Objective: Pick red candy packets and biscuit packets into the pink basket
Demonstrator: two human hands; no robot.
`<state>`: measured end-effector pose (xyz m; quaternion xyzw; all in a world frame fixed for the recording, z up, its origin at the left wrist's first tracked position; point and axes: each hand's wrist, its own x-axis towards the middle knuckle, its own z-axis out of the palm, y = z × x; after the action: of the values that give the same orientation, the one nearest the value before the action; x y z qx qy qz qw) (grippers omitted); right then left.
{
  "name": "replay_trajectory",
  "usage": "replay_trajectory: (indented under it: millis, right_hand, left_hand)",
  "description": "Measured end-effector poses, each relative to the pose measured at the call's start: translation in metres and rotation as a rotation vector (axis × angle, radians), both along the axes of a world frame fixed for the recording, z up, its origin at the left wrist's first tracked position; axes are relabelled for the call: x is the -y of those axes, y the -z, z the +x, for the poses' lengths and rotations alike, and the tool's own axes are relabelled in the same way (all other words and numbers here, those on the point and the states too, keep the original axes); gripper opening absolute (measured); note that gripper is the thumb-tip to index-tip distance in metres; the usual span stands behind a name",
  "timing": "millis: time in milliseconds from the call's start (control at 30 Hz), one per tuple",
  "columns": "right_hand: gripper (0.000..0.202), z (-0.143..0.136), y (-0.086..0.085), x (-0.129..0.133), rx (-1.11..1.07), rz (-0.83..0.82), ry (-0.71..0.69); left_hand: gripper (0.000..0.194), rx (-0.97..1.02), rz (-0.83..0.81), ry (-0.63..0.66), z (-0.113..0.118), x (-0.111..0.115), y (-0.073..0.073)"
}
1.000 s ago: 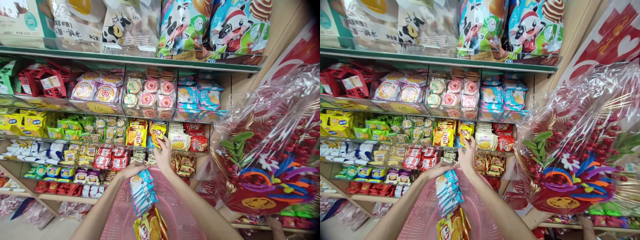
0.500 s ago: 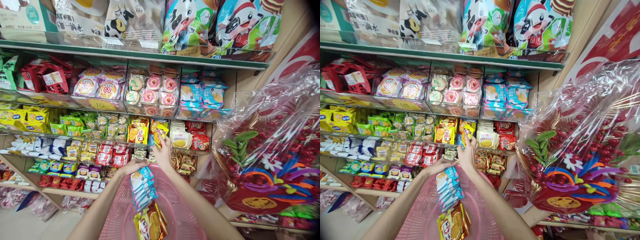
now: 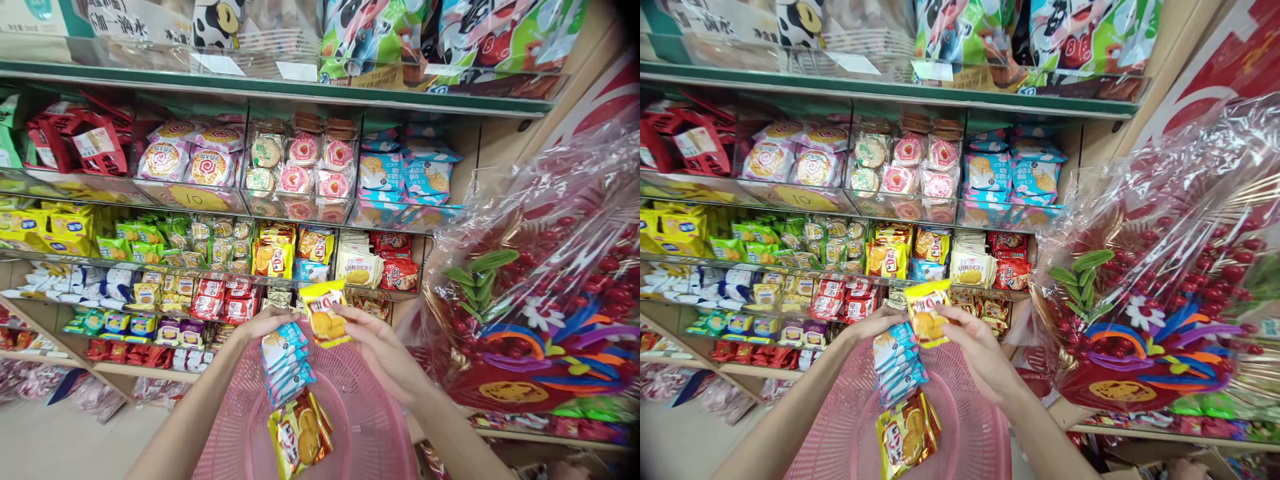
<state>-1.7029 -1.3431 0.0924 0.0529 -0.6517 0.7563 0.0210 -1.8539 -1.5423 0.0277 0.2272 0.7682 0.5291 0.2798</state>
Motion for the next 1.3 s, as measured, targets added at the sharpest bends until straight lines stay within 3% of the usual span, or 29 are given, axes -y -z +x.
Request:
replay_trajectory:
  millis: [100, 167, 333, 500, 667, 867, 967, 1100, 1300]
  right_hand:
    - [0.035, 0.016, 0.014, -0.009, 0.172, -0.124, -0.192]
    - [0.031, 0.023, 0.025, -0.011, 0.251, -0.105, -0.281]
    - [0.024, 0.022, 0.051, -0.005, 0.372, 0.151, -0.512]
    - [0.03, 0.004, 0.077, 0.008, 0.428, 0.389, -0.697]
    - [0.035, -0.016, 0.095, 0.02, 0.366, 0.574, -0.743]
    - [0.024, -0.022, 0.091, 0.03, 0.264, 0.888, -0.805]
    - [0.02, -0.016, 0.089, 0.033, 0.108, 1.033, -0.759]
    - [0.018, -0.004, 0.091, 0.031, -0.097, 1.111, -0.688]
    - [0.028, 0.019, 0.095, 0.028, -0.343, 1.301, -0.538]
  left_hand:
    - [0.045, 0.029, 0.025, 0.001, 0.005, -0.003, -0.004]
    - [0.045, 0.034, 0.014, -0.008, 0.007, -0.005, -0.006]
    - [0.048, 0.0, -0.018, 0.004, 0.007, -0.008, -0.003]
    - [0.05, -0.025, -0.008, 0.023, 0.008, -0.01, -0.002]
    - [0.047, -0.008, 0.003, -0.002, 0.013, -0.007, -0.005]
    - [0.05, 0.019, -0.006, -0.023, 0.014, -0.001, -0.002]
    - [0.05, 0.016, -0.012, -0.021, 0.014, 0.0, 0.0]
    - [0.05, -0.003, -0.024, -0.032, 0.013, -0.002, 0.002]
    - [0.047, -0.016, -0.029, -0.024, 0.011, -0.008, 0.002]
